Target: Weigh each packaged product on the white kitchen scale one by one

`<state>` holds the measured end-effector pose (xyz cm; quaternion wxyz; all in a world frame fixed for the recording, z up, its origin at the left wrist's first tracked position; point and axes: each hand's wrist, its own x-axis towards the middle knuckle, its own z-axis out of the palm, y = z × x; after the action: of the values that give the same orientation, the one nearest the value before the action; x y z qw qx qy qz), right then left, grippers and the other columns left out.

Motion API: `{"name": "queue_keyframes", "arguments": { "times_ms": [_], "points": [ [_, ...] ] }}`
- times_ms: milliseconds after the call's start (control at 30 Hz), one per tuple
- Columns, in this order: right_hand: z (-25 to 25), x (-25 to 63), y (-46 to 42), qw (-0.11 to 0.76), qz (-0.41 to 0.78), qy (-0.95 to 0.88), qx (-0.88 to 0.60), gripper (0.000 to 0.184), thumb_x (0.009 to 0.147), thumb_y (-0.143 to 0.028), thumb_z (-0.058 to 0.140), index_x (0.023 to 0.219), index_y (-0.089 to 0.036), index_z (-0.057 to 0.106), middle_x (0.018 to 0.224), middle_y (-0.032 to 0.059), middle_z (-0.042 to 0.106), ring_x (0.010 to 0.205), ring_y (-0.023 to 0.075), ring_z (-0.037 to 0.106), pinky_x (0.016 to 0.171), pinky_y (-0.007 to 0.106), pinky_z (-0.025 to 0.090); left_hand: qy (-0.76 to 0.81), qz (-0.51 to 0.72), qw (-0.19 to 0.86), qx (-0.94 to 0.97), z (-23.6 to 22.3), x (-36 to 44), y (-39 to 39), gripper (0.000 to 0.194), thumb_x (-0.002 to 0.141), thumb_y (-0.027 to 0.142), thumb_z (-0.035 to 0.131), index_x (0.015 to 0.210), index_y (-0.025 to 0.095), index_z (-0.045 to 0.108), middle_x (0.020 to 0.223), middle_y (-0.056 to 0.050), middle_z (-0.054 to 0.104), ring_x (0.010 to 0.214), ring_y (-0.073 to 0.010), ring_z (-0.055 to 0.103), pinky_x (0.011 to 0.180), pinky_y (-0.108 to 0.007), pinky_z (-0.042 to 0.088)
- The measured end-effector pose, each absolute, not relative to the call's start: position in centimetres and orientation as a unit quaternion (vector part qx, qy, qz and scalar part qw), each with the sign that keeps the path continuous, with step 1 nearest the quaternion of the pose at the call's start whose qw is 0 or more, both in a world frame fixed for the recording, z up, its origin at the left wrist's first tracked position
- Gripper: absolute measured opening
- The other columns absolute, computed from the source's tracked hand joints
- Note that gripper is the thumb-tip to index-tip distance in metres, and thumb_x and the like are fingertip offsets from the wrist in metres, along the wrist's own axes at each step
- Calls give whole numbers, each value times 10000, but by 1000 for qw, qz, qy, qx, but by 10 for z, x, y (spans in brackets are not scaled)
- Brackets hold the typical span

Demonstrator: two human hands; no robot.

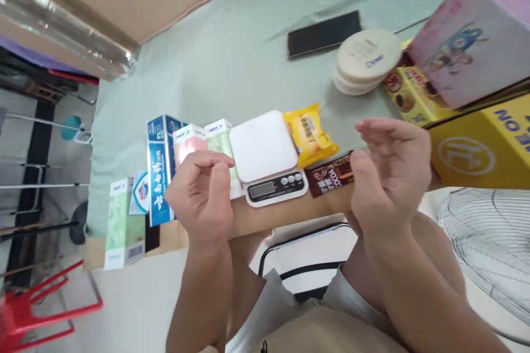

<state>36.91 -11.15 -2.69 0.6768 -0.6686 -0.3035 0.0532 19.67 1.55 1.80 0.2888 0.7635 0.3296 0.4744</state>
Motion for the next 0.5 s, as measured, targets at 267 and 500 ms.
{"name": "queue_keyframes", "arguments": {
  "times_ms": [267,500],
  "points": [
    [-21,298,-81,665,34,-478,-573,289,888,-175,657,1160,-275,651,1116,75,647,1133,265,679,1054,547,560,391,571,238,682,19,117,9,167,927,153,566,804,234,643,757,5,654,754,-162,649,775,-359,577],
    [-19,225,-42,595,87,-597,-531,407,861,-135,643,1240,-278,598,1197,90,661,1181,281,671,1016,531,574,557,436,280,649,14,53,30,238,886,243,669,1120,244,625,1182,-46,703,1135,-221,684,1040,-414,559]
  ]
}}
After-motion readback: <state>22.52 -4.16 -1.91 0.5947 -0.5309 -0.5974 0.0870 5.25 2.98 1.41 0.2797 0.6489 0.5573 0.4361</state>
